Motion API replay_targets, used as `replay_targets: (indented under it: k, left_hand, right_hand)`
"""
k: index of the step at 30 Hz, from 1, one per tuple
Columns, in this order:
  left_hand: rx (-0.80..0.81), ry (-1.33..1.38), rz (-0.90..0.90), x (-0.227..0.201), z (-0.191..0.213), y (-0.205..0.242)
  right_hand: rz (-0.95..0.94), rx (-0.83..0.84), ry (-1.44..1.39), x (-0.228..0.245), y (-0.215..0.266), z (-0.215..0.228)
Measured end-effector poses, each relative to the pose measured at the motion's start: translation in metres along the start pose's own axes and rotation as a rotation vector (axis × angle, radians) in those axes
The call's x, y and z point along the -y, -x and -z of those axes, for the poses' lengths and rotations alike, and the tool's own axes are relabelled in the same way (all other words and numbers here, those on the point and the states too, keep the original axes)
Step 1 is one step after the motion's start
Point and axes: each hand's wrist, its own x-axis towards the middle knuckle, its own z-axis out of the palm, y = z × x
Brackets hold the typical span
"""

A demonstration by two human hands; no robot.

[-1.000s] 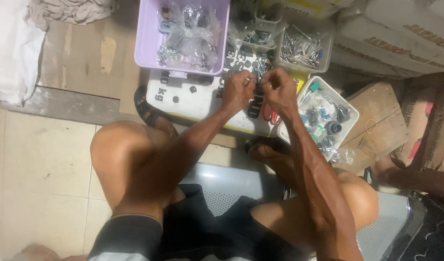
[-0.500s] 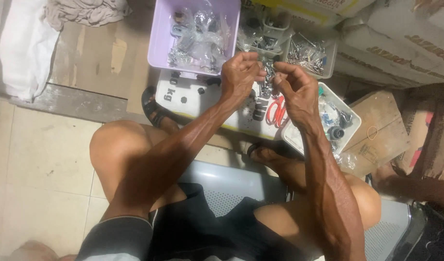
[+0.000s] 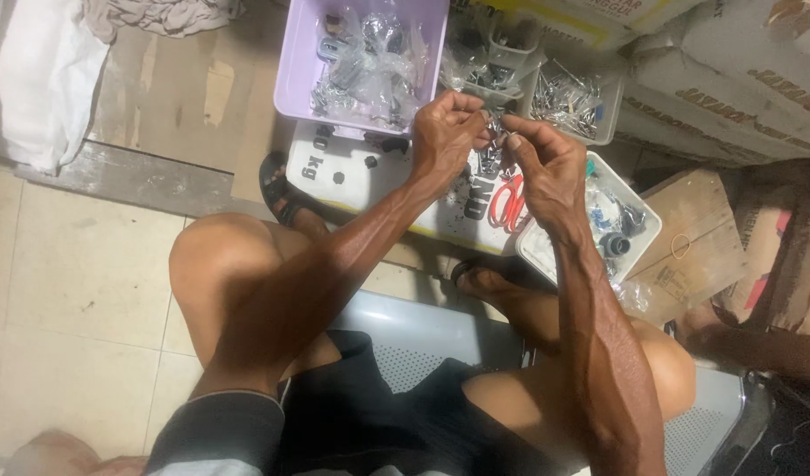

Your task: Assembling small metal hardware components by inserting screws into brackets.

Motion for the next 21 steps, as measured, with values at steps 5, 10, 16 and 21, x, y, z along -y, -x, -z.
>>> replay_targets:
  k: [5, 10, 16, 21]
  left_hand:
    - [0.053, -0.112, -0.168, 0.004, 0.0, -0.002]
    - [0.104, -0.266, -0.322, 0.013, 0.005, -0.005]
    - [0.103, -0.261, -0.322, 0.026, 0.011, -0.009]
    - [0.149, -0.374, -0.352, 0.034, -0.001, -0.005]
  right_hand:
    - [-0.004, -0.011, 0.01, 0.015, -0.002, 0.001]
    - [0.009, -0.014, 0.016, -0.001, -0.006, 0.004]
    - [-0.035, -0.001, 0.085, -0.007, -0.01, 0.0]
    - [0.0, -0.021, 0.125, -0.016, -0.016, -0.002]
